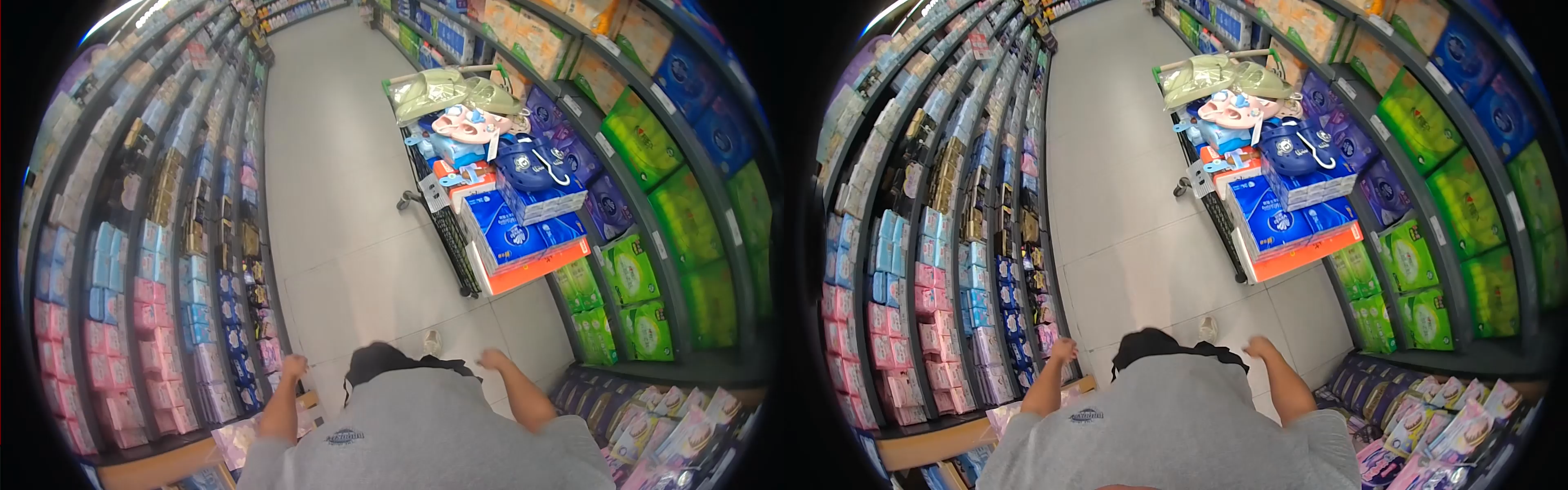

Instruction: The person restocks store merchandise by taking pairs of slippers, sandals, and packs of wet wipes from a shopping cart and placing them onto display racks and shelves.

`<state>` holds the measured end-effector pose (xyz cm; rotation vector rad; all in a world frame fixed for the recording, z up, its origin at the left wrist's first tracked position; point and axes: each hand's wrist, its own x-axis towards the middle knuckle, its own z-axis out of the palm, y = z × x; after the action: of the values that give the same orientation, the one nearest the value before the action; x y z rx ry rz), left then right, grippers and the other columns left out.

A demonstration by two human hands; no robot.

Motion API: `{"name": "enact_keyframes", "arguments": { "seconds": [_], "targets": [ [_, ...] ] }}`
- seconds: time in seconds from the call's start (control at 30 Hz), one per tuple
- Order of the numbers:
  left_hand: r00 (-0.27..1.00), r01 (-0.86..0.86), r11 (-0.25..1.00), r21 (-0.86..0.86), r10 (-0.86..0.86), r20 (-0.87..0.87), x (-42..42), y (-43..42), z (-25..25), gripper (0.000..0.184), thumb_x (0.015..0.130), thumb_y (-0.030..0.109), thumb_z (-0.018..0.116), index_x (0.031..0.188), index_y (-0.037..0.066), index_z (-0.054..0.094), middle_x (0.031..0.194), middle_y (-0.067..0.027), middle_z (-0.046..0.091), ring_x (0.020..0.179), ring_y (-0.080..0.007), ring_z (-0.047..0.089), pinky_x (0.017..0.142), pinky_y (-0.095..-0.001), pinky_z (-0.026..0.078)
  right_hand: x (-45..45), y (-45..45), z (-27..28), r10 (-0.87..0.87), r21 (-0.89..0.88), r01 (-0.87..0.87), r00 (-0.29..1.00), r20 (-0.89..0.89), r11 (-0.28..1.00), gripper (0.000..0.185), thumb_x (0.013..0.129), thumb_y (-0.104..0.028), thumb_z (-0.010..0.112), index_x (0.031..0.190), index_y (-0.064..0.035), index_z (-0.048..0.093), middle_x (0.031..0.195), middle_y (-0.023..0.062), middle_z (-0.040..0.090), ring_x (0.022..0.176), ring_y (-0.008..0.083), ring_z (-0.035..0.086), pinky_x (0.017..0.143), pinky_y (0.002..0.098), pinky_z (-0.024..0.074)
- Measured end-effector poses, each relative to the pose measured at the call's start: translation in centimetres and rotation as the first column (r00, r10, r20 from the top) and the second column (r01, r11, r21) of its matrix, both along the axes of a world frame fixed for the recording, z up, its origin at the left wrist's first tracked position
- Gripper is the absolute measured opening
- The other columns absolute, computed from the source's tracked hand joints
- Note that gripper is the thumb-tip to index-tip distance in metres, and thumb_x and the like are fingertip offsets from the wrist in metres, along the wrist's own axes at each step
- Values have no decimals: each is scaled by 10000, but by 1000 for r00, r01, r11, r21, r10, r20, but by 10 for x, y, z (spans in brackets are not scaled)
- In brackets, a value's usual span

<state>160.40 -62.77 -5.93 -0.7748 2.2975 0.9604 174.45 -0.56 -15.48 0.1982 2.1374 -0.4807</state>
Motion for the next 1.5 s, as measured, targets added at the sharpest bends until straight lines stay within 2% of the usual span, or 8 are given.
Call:
{"name": "enact_keyframes", "arguments": {
  "seconds": [0.07,0.27,0.5,0.73,1.07,1.3,1.4,1.5],
  "targets": [
    [977,210,971,-118,-213,-13,-50,4,-24,250,759,225,581,825,13,696,765,-194,678,763,-368,660,762,-421,510,-91,-18,62,-220,-253,145,930,-296,956,670,750,-413,708,1261,-9,550,1211,228,589,1104,351,578,932,409,460],
    [831,464,874,-147,-487,-269,-247,157,4,330,753,191,630,1057,70,665,893,-214,672,865,-357,648,800,-427,503,-317,-91,201,-712,-801,319,678,-180,507,828,788,-379,743,1394,18,343,1209,253,551,1047,297,603,870,362,495],
    [572,660,750,30,-476,-668,-543,355,63,275,811,151,611,1054,26,646,844,-168,684,763,-257,667,709,-362,516,-543,-100,262,-895,-835,436,425,-137,335,955,786,-342,765,1440,58,196,1351,261,426,1108,243,559,895,329,466],
    [78,768,618,-169,-352,-933,-733,483,165,358,825,86,550,1159,-39,581,1199,-248,572,1123,-388,535,1001,-420,390,-702,-89,251,-942,-814,559,-332,-42,-160,885,777,-341,772,1367,116,295,1206,197,553,1047,206,554,870,314,438],
    [224,914,402,-58,-617,-755,-793,521,153,409,797,144,611,1154,-53,576,1057,-246,631,1015,-393,592,923,-434,447,-736,-83,272,-840,-867,387,-540,63,-313,376,830,-134,696,1123,46,544,1019,100,628,878,144,594,742,265,466],
    [655,755,366,544,-465,-595,-812,488,189,373,840,214,693,1133,13,580,1068,-103,630,1003,-201,589,853,-294,445,-713,-96,355,-856,-891,370,-516,37,-262,380,801,-72,684,1147,24,559,996,81,646,866,122,598,743,253,467],
    [820,512,354,782,-473,-323,-795,457,209,516,876,178,657,1319,48,427,1261,-114,527,1174,-213,494,948,-352,405,-685,-107,381,-951,-900,387,-298,85,-202,479,787,-30,671,1241,19,526,1098,75,631,962,116,585,815,280,480],
    [760,221,76,972,-638,-123,-784,402,169,568,894,78,583,1401,73,325,1357,-102,444,1247,-251,428,1010,-448,387,-648,-127,358,-989,-943,331,-145,-15,-35,473,790,-23,646,1245,18,524,1132,68,613,993,117,570,860,291,477]
  ]
}}
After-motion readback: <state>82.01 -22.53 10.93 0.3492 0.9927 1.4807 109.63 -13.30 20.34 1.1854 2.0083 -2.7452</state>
